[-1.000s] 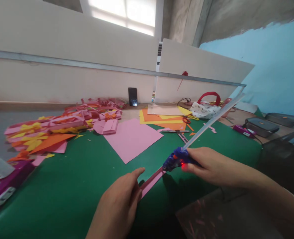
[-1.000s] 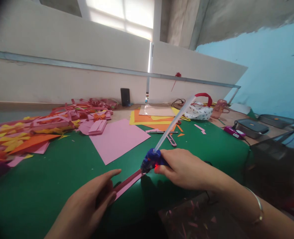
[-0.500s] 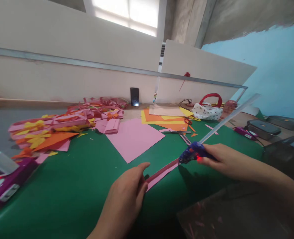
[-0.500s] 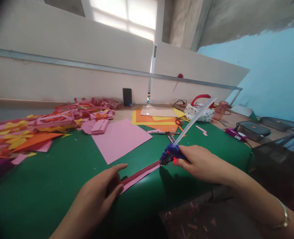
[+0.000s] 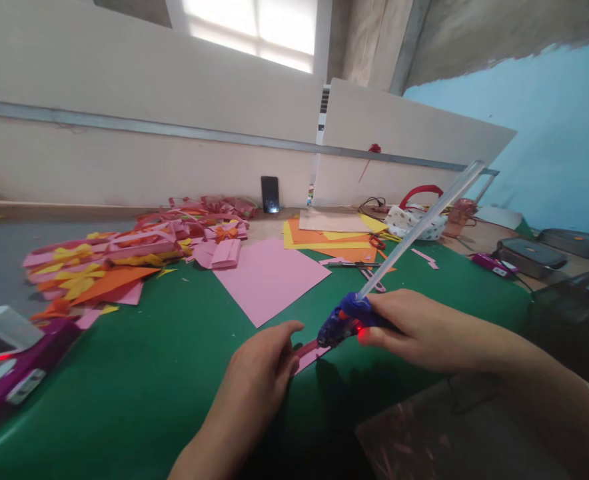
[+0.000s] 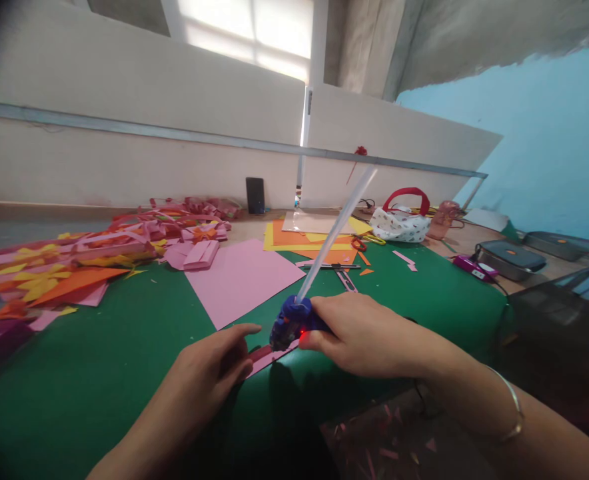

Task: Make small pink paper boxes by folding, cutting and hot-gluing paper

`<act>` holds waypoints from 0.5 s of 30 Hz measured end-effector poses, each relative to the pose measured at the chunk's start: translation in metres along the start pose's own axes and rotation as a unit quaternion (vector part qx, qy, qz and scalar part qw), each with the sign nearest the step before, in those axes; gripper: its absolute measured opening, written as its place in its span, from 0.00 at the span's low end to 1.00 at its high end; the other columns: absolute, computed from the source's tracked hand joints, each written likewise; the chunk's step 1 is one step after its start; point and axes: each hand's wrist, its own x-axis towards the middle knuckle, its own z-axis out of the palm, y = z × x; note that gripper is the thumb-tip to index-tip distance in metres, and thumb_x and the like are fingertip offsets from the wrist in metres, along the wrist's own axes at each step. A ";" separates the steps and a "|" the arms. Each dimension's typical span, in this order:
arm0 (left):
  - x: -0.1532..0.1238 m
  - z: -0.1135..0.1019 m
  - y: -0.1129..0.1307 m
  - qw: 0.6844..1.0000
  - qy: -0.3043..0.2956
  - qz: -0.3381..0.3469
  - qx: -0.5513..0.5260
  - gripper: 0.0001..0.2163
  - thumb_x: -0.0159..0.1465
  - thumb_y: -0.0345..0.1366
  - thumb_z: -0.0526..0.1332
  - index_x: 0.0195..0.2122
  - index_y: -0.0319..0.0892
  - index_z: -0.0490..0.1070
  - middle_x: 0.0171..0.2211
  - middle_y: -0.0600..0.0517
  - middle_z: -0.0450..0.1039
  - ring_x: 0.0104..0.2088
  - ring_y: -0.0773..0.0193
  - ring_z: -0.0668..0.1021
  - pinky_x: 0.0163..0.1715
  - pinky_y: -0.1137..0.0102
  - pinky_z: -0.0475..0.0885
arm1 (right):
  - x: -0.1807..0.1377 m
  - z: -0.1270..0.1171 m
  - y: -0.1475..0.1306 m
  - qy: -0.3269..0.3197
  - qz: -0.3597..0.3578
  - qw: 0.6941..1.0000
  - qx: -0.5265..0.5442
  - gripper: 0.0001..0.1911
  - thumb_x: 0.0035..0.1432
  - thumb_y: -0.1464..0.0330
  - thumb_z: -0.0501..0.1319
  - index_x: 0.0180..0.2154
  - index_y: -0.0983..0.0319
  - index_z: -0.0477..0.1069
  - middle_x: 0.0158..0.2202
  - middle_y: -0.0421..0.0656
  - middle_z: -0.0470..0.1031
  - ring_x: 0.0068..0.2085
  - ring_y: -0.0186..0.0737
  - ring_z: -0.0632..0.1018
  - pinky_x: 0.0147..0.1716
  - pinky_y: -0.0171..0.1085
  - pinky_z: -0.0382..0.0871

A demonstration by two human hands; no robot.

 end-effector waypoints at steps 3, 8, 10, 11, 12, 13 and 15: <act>0.000 -0.001 0.000 1.000 0.004 0.001 -0.014 0.14 0.58 0.30 0.54 0.46 0.43 0.66 0.30 0.52 0.74 0.35 0.61 0.75 0.36 0.67 0.68 | 0.005 0.003 -0.006 -0.005 -0.018 1.000 0.007 0.14 0.59 0.59 0.50 0.31 0.62 0.65 0.30 0.43 0.72 0.30 0.38 0.71 0.30 0.34 0.61; -0.006 -0.007 -0.001 0.999 0.011 -0.020 -0.047 0.15 0.57 0.29 0.54 0.46 0.44 0.66 0.31 0.54 0.74 0.34 0.64 0.75 0.36 0.69 0.68 | 0.006 0.007 -0.005 -0.021 -0.007 1.000 0.004 0.14 0.59 0.59 0.51 0.32 0.62 0.65 0.30 0.43 0.73 0.30 0.38 0.72 0.29 0.35 0.60; -0.010 -0.010 -0.003 0.998 0.016 -0.030 -0.056 0.14 0.57 0.28 0.54 0.45 0.45 0.66 0.32 0.54 0.74 0.34 0.65 0.75 0.36 0.70 0.68 | 0.005 0.007 -0.002 -0.023 0.003 1.000 -0.007 0.14 0.59 0.58 0.50 0.31 0.61 0.65 0.30 0.43 0.73 0.30 0.39 0.71 0.29 0.35 0.60; -0.012 -0.011 -0.003 0.998 0.020 -0.036 -0.057 0.14 0.57 0.28 0.54 0.44 0.45 0.67 0.33 0.55 0.74 0.34 0.65 0.75 0.36 0.70 0.68 | 0.005 0.007 -0.001 -0.024 0.007 1.000 -0.014 0.14 0.59 0.58 0.50 0.31 0.61 0.65 0.30 0.43 0.72 0.30 0.39 0.71 0.28 0.35 0.59; -0.013 -0.011 -0.004 0.997 0.025 -0.040 -0.057 0.13 0.57 0.28 0.54 0.43 0.46 0.67 0.33 0.55 0.75 0.35 0.65 0.75 0.37 0.70 0.68 | 0.005 0.006 -0.001 -0.024 0.009 0.999 -0.020 0.15 0.59 0.58 0.50 0.30 0.61 0.64 0.29 0.43 0.72 0.29 0.39 0.71 0.28 0.35 0.59; -0.014 -0.011 -0.005 0.997 0.032 -0.042 -0.056 0.13 0.57 0.28 0.54 0.43 0.46 0.68 0.33 0.55 0.75 0.35 0.65 0.75 0.37 0.70 0.68 | 0.005 0.006 -0.001 -0.022 0.010 0.999 -0.025 0.15 0.59 0.58 0.50 0.29 0.61 0.64 0.29 0.43 0.72 0.29 0.39 0.71 0.28 0.35 0.59; -0.015 -0.010 -0.006 0.996 0.048 -0.042 -0.057 0.13 0.57 0.28 0.54 0.42 0.46 0.68 0.33 0.55 0.75 0.34 0.65 0.76 0.36 0.70 0.68 | 0.006 0.005 -0.004 -0.021 0.005 0.999 -0.026 0.15 0.59 0.58 0.50 0.29 0.61 0.63 0.29 0.42 0.72 0.29 0.39 0.71 0.28 0.34 0.59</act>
